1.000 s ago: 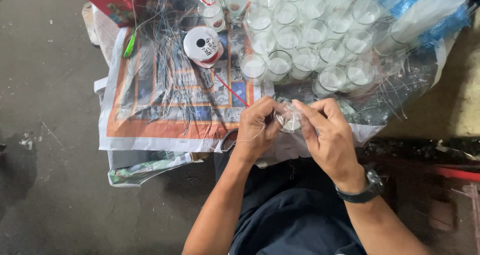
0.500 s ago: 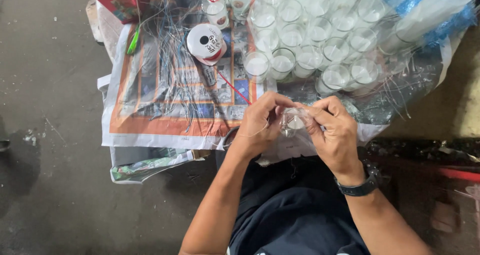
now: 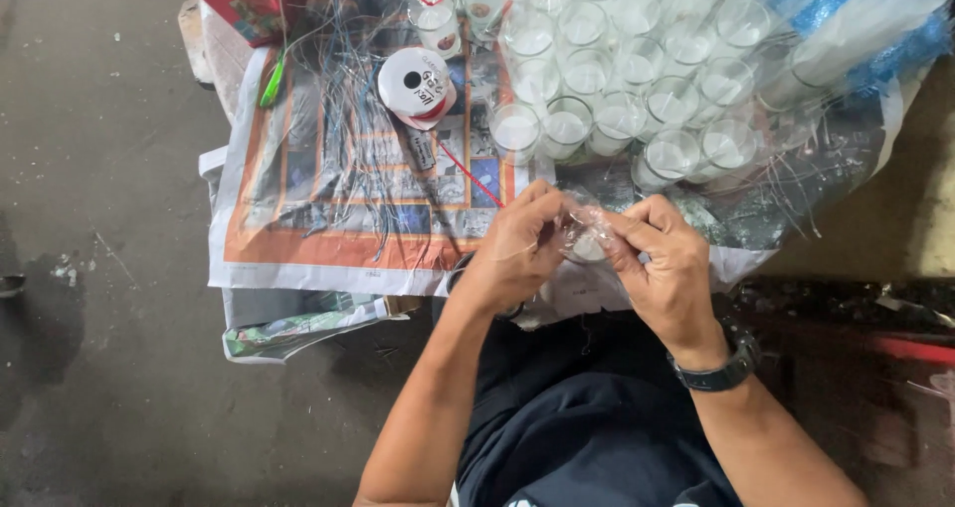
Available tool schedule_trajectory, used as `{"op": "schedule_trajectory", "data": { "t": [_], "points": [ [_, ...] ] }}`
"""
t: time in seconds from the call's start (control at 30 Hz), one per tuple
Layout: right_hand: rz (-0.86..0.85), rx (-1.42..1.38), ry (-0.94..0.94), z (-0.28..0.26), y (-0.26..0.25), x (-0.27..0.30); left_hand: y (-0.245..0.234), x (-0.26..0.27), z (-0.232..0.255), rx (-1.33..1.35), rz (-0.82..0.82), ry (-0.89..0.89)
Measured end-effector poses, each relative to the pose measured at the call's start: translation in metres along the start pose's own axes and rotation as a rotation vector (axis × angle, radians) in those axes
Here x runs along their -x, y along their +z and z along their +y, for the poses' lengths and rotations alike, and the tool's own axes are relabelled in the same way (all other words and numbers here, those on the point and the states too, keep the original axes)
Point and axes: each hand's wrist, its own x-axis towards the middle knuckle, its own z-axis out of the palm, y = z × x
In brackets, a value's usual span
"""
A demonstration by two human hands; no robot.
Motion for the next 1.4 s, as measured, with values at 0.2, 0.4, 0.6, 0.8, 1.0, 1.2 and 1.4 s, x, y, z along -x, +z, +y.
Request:
{"op": "schedule_trajectory", "data": {
  "t": [0.2, 0.4, 0.6, 0.8, 1.0, 1.2, 1.4],
  "points": [
    [0.01, -0.02, 0.007, -0.006, -0.001, 0.0, 0.021, 0.004, -0.017, 0.1, 0.186, -0.111],
    [0.021, 0.023, -0.005, -0.004, 0.0, 0.0, 0.017, 0.002, -0.007, 0.031, 0.207, -0.114],
    [0.063, 0.009, -0.039, 0.001, 0.004, 0.001, 0.015, -0.003, -0.015, 0.092, 0.11, -0.097],
    [0.088, -0.099, 0.008, 0.008, 0.006, 0.002, 0.015, -0.004, -0.007, 0.083, 0.106, -0.156],
    [0.21, -0.14, 0.074, 0.003, -0.014, 0.018, -0.004, -0.011, 0.033, 0.319, 0.087, -0.065],
    [0.013, -0.111, -0.094, -0.031, -0.048, 0.05, -0.009, -0.015, 0.012, -0.121, 0.223, 0.214],
    [-0.198, -0.086, -0.233, -0.046, -0.06, 0.056, 0.01, -0.005, 0.051, -0.867, -0.518, -0.228]
  ]
}}
